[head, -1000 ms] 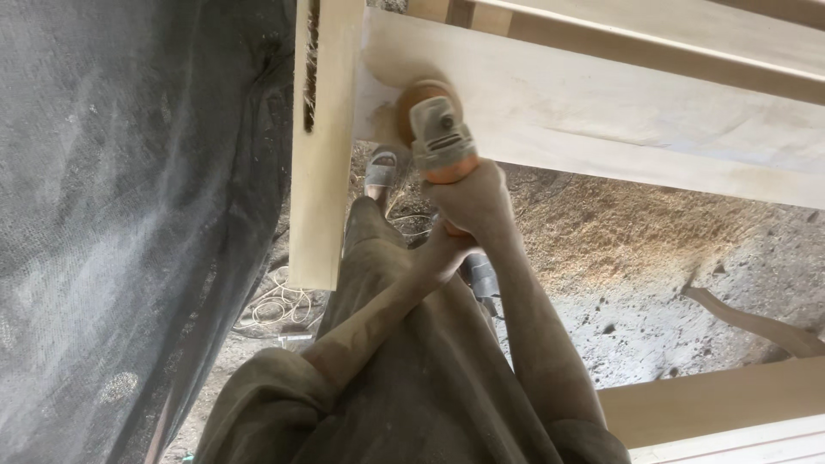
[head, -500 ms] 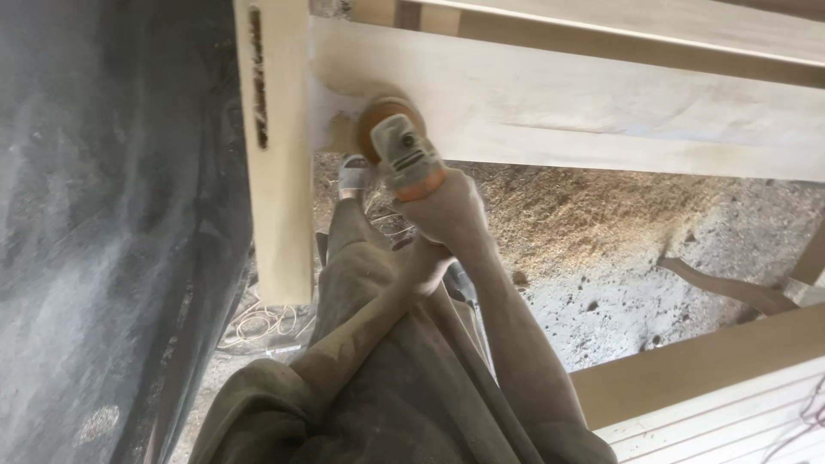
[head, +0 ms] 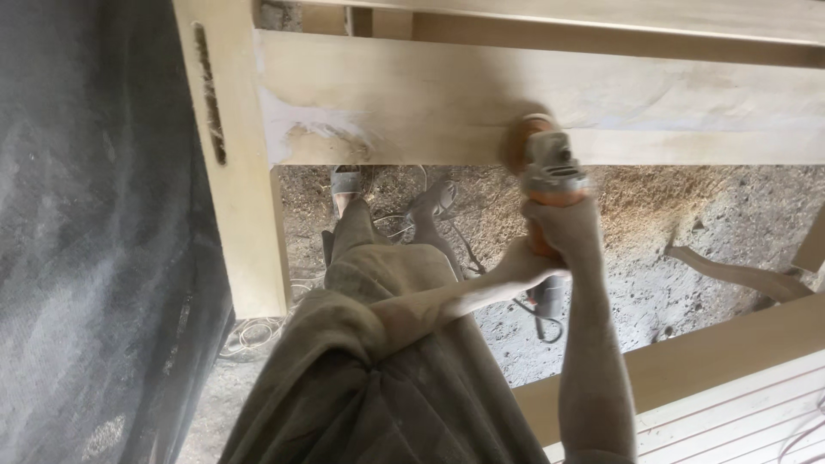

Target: The person uses a power sander to smooth the surface of a wooden slat on a larger frame, moving the tool back and forth along the wood while producing sawdust.

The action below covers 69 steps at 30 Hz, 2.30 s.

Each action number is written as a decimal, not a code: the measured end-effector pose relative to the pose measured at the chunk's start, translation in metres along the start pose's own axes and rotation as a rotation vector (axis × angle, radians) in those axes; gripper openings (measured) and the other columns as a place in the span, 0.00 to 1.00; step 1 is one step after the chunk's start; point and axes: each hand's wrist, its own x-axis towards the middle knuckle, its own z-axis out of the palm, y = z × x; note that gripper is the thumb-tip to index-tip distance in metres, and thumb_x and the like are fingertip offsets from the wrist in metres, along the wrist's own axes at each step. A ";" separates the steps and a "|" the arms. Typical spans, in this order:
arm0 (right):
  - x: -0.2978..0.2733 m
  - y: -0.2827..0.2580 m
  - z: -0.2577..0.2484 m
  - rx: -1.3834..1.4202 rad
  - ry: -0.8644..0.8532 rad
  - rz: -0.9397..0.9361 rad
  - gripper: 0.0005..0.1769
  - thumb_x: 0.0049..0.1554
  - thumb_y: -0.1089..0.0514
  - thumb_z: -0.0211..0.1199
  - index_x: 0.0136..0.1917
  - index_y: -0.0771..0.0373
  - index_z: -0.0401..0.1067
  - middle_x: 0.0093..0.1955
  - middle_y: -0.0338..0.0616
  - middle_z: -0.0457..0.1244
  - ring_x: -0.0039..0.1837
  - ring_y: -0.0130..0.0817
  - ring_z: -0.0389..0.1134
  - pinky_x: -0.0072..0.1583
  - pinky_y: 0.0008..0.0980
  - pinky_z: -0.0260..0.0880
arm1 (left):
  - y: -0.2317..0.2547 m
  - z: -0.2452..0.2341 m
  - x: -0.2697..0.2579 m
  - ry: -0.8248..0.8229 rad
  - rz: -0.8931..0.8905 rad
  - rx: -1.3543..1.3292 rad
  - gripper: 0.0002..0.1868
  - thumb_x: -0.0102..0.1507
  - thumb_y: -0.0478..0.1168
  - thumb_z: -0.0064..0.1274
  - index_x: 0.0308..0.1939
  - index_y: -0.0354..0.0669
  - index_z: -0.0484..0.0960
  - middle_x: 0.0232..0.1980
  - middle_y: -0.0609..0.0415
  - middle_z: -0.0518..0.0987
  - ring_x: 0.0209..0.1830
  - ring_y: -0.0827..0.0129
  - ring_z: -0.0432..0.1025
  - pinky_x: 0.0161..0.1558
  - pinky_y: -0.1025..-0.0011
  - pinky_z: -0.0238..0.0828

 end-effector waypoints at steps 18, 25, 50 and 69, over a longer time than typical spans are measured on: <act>-0.038 -0.082 0.057 -0.028 -0.135 -0.144 0.18 0.49 0.54 0.74 0.50 0.62 0.75 0.44 0.43 0.70 0.42 0.30 0.74 0.44 0.36 0.82 | 0.018 -0.083 -0.034 0.120 0.114 -0.129 0.11 0.60 0.35 0.61 0.43 0.36 0.79 0.37 0.51 0.80 0.30 0.65 0.78 0.37 0.62 0.84; -0.059 -0.088 0.071 -0.040 -0.201 -0.328 0.16 0.45 0.52 0.76 0.45 0.59 0.79 0.37 0.36 0.71 0.39 0.26 0.76 0.47 0.32 0.83 | -0.005 -0.088 -0.048 0.164 0.347 -0.294 0.13 0.58 0.31 0.65 0.45 0.34 0.80 0.41 0.50 0.83 0.37 0.68 0.78 0.42 0.67 0.79; 0.078 0.054 -0.104 0.433 0.032 -0.096 0.22 0.47 0.63 0.70 0.56 0.65 0.72 0.45 0.44 0.67 0.44 0.32 0.71 0.47 0.31 0.79 | 0.032 0.071 0.101 -0.091 -0.150 0.182 0.16 0.52 0.38 0.67 0.41 0.40 0.80 0.35 0.51 0.81 0.33 0.64 0.78 0.40 0.65 0.80; -0.054 -0.081 0.065 -0.129 -0.258 -0.259 0.15 0.47 0.52 0.74 0.44 0.63 0.78 0.39 0.43 0.72 0.38 0.30 0.75 0.43 0.31 0.82 | 0.003 -0.082 -0.053 0.067 0.348 -0.360 0.09 0.63 0.27 0.56 0.47 0.34 0.83 0.39 0.48 0.83 0.29 0.66 0.77 0.29 0.68 0.74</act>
